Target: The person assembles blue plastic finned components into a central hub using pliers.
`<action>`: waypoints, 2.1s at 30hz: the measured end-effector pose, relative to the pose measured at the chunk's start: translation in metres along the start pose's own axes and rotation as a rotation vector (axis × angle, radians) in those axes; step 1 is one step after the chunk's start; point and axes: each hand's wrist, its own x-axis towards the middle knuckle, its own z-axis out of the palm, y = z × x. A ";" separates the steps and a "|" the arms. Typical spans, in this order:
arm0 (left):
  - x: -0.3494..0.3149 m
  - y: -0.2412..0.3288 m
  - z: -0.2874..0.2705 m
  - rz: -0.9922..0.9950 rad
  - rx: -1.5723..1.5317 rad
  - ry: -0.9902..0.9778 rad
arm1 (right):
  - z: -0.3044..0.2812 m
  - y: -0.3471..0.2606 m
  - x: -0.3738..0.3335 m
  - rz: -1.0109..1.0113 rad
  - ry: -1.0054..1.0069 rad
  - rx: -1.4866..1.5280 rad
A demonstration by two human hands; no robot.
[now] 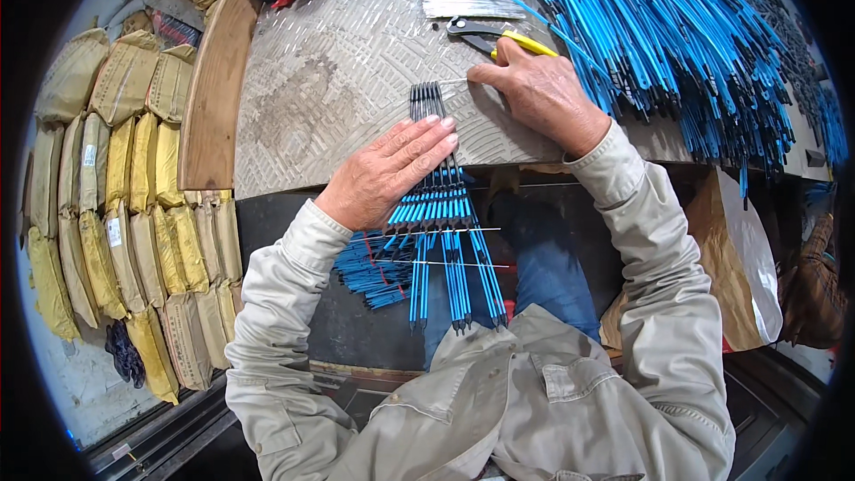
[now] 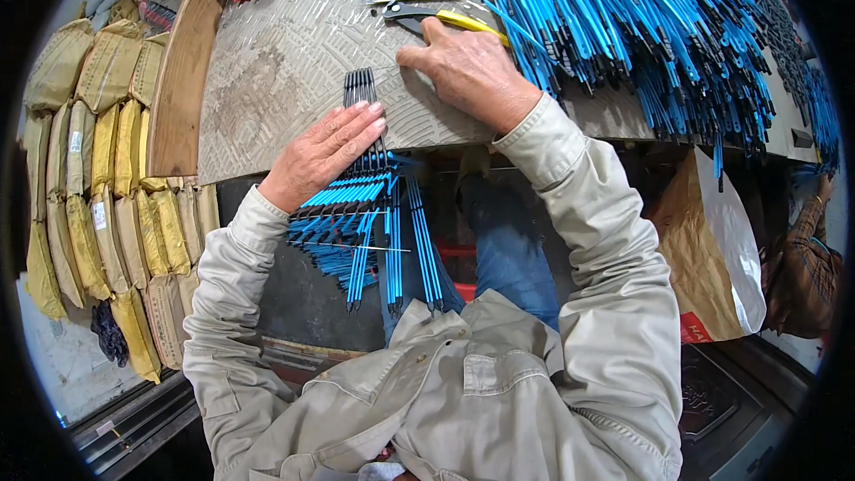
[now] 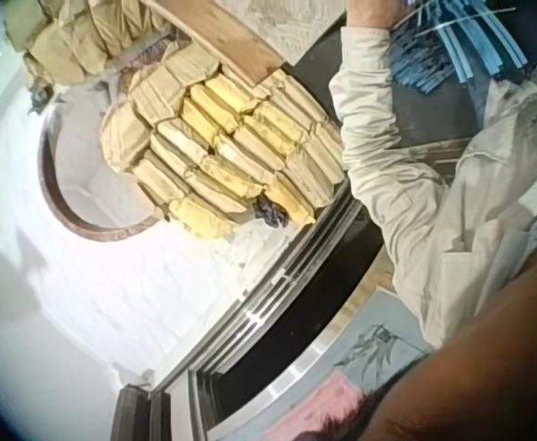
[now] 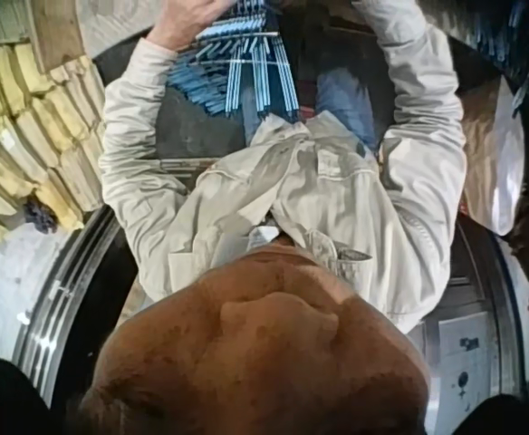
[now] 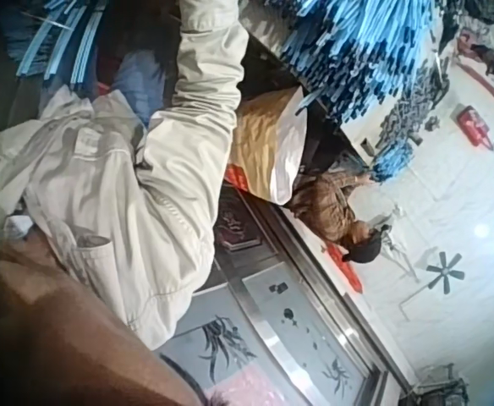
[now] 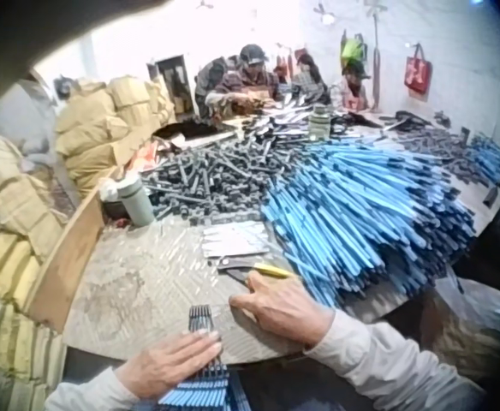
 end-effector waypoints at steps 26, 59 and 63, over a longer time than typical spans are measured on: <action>0.000 0.002 -0.006 -0.007 -0.017 -0.028 | 0.003 -0.013 0.019 0.021 -0.054 0.165; -0.003 0.016 0.037 -0.182 -0.127 0.284 | -0.083 -0.145 -0.037 -0.205 0.130 0.130; -0.002 0.034 0.013 -0.247 -0.172 0.238 | -0.100 -0.133 -0.026 -0.102 0.296 0.347</action>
